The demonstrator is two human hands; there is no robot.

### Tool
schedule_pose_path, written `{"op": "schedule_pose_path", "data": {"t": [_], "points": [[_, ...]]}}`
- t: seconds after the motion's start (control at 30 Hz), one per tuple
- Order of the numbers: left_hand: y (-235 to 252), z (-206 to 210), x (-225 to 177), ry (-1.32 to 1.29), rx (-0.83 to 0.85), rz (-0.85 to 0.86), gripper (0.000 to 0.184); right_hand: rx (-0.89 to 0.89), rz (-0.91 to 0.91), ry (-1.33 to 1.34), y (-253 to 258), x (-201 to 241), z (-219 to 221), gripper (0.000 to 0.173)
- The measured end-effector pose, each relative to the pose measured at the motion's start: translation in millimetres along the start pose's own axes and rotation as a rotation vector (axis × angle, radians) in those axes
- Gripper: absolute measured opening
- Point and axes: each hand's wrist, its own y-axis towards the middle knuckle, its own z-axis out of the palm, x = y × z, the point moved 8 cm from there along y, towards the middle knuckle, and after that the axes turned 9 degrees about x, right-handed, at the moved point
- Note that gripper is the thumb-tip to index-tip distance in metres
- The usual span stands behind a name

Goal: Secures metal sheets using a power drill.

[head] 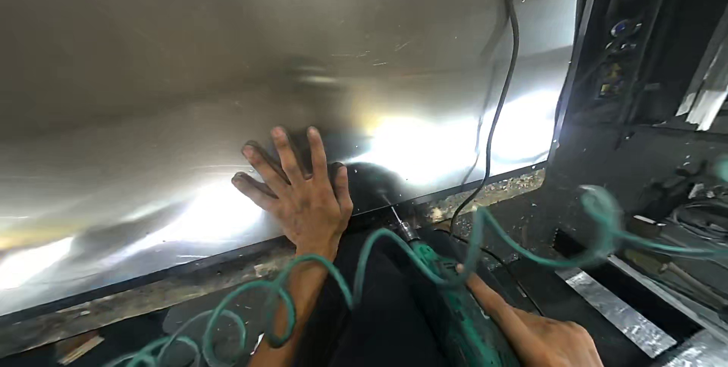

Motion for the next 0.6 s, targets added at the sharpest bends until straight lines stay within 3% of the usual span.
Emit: {"op": "schedule_pose_path", "data": {"t": [0.1, 0.23, 0.6], "points": [[3.2, -2.3, 0.0, 0.022, -0.054, -0.008, 0.068, 0.009, 0.019, 0.025, -1.4, -3.1, 2.1, 0.084], [-8.2, 4.8, 1.8, -0.023, 0.017, 0.044, 0.071, -0.010, 0.020, 0.055, -2.8, -5.3, 5.0, 0.082], [-3.9, 3.4, 0.9, 0.038, -0.016, 0.027, 0.070, -0.063, 0.003, 0.081, 0.8, -10.9, 11.5, 0.090]]}}
